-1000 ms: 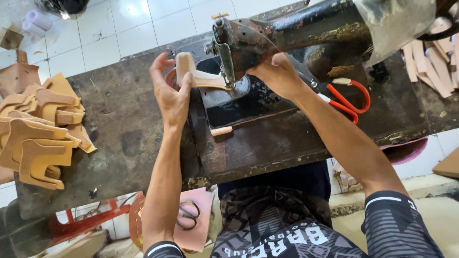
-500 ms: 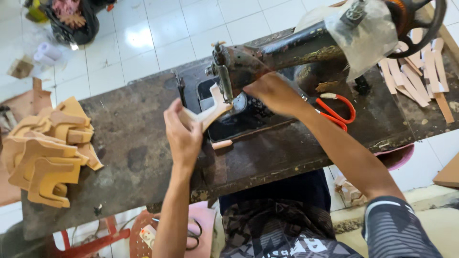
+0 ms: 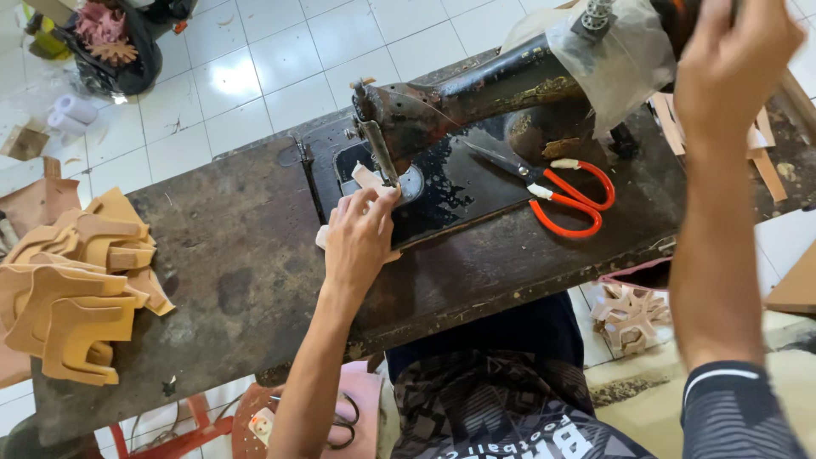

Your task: The person sews light-brown shoe parts using a sewing machine, repeatedly aligning pieces under the needle, stitching, and trimming excess material with scissors. The person handles multiple shoe parts one at a time, placing finished pieces aside.

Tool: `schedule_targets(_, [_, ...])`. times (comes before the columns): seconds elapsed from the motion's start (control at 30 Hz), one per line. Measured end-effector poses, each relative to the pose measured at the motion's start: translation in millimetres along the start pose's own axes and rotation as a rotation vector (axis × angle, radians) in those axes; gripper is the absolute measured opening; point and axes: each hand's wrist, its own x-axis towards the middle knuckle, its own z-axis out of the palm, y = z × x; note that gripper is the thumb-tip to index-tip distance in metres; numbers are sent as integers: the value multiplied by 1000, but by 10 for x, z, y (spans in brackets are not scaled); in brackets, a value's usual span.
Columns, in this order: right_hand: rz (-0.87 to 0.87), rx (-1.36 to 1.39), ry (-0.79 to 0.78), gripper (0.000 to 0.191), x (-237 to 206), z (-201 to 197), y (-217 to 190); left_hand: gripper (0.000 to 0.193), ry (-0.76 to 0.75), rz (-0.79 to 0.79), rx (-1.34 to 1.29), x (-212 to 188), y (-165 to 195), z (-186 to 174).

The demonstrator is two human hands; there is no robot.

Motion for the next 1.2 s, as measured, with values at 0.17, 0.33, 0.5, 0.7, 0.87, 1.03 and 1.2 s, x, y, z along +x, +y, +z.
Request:
schedule_targets(0.17, [187,129,107,30,-161,-250,-235,33,-5,-21,-2,-5,23,2])
schedule_targets(0.33, [168,29,-110,38,-36,-385,-264,32,19,-10,-1,-4,20,13])
schedule_targets(0.5, [210,-51,-183,41,-5,-536,-264,30,1,17,79,-2,16,27])
schedule_targets(0.7, [663,522,-134,19,-217,-789,121,21,31,-56,-18,-23,96,42])
schedule_targets(0.87, [904,39,-606,17,-615,-699,310,23,-18,-54,54,-48,131,44])
schedule_targets(1.03, [714,10,-542,26,-890,-435,352,21,8,-33,92,-61,152,82])
schedule_targets(1.2, [765,103,-506,33,-983,-362,474,21,23,-37,83,-60,178,85])
